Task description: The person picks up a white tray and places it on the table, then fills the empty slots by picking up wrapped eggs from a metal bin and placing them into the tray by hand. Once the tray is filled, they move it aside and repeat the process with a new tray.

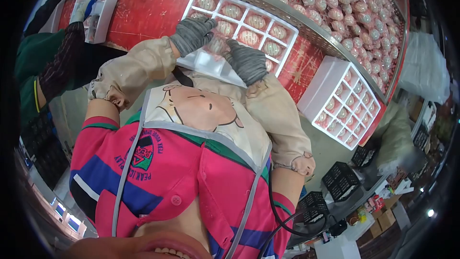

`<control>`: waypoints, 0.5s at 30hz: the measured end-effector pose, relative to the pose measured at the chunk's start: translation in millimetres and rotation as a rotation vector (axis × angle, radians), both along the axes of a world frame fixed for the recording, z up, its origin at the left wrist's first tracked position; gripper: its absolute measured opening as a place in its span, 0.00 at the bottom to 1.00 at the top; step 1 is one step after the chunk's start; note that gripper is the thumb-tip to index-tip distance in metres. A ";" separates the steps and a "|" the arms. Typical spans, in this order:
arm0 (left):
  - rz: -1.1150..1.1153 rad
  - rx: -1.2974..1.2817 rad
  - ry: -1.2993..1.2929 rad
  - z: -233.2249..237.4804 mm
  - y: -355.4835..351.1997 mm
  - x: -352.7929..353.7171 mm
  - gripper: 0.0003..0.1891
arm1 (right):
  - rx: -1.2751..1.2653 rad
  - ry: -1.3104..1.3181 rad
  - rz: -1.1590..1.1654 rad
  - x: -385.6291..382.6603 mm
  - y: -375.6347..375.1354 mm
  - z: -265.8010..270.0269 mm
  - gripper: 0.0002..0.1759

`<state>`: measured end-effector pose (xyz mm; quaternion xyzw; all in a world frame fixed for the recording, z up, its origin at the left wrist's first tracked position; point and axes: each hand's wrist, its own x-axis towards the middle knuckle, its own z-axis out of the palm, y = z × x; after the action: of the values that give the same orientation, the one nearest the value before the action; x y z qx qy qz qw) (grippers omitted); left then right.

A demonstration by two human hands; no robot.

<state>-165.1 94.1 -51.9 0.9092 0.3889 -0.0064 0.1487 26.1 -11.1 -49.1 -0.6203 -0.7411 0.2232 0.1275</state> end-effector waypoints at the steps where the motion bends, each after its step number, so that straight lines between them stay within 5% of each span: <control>1: 0.022 0.091 -0.104 0.2 -4.1 -5.4 0.20 | -0.107 -0.115 0.072 -4.4 8.0 3.9 0.22; 5: -0.167 -0.131 -0.091 -4.9 -6.3 -29.0 0.20 | -0.049 -0.186 0.126 -13.7 8.2 -17.5 0.21; 15: -0.314 -0.088 0.049 -16.3 6.8 -14.3 0.14 | 0.031 -0.304 0.277 -13.0 12.2 -24.0 0.18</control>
<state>-179.4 100.9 -68.2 0.9510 0.2450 -0.0685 0.1759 13.1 1.1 -73.1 -0.5369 -0.8334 0.1311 -0.0080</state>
